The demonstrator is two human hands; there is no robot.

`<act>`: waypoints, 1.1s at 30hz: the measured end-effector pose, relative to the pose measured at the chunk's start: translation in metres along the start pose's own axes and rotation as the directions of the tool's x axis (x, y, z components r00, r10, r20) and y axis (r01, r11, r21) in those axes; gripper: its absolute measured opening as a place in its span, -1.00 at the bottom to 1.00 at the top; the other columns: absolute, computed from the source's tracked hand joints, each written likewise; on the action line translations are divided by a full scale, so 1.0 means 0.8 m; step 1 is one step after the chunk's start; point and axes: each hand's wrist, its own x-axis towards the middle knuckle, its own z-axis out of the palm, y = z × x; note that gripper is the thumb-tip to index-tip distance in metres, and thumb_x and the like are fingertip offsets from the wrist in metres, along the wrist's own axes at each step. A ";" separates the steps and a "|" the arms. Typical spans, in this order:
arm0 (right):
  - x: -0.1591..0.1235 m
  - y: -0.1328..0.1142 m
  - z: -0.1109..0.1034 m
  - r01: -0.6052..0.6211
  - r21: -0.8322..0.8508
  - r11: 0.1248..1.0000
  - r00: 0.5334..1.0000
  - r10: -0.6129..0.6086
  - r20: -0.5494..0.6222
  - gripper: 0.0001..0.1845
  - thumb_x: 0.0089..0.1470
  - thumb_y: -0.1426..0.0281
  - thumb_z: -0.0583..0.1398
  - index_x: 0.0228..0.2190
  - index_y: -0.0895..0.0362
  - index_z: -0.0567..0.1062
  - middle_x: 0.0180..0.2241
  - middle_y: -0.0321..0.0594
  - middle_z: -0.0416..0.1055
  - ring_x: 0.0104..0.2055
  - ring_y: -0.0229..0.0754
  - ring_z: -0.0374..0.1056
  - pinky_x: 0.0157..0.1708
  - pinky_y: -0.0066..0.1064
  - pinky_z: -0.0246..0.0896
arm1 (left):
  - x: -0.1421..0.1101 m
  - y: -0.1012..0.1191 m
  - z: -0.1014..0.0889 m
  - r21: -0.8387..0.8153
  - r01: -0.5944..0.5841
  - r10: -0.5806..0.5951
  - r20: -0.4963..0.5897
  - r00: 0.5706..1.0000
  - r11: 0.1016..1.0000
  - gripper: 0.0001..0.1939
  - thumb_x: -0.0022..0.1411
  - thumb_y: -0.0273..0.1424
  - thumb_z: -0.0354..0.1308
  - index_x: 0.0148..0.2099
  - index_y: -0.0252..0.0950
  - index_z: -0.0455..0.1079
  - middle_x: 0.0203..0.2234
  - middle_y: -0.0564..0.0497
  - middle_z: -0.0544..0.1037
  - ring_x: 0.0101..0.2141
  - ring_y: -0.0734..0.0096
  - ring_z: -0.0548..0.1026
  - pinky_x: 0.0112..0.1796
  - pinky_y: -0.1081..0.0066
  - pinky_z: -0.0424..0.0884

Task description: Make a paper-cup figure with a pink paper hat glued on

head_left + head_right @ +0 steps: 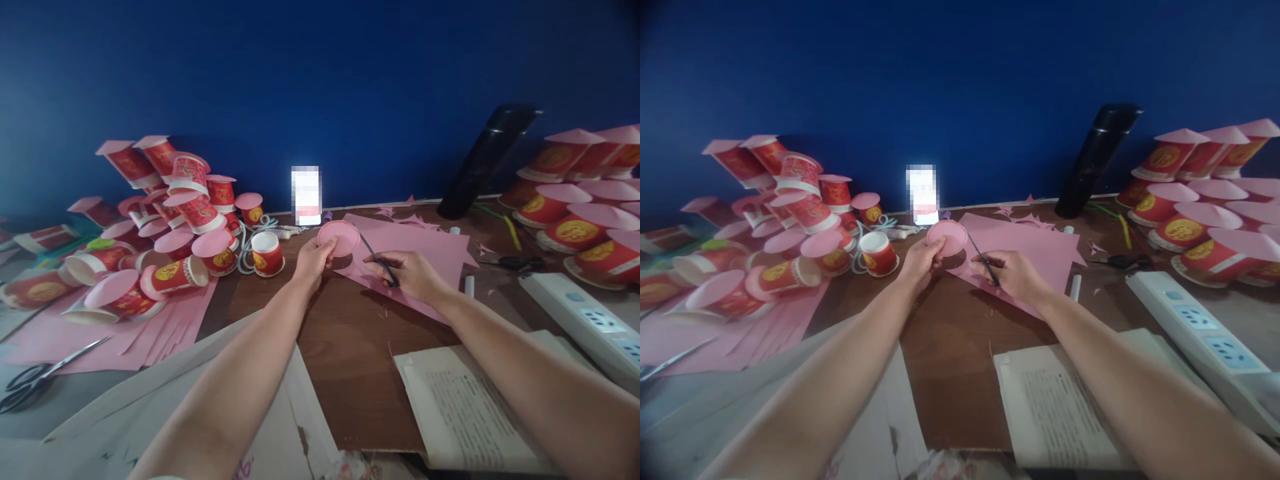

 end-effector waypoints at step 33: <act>0.001 0.008 0.000 -0.020 0.015 1.000 1.000 0.020 0.003 -0.43 -0.13 0.00 0.30 -0.21 0.18 0.60 -0.57 -0.29 0.38 -0.59 -0.33 0.20 -0.55 -0.41 0.17 | 0.003 0.002 -0.004 -0.070 0.000 -0.002 -0.037 0.999 0.998 -0.67 -0.08 -0.26 0.34 -0.47 -0.31 0.25 -0.71 0.19 0.21 -0.67 0.70 0.13 -0.65 0.61 0.01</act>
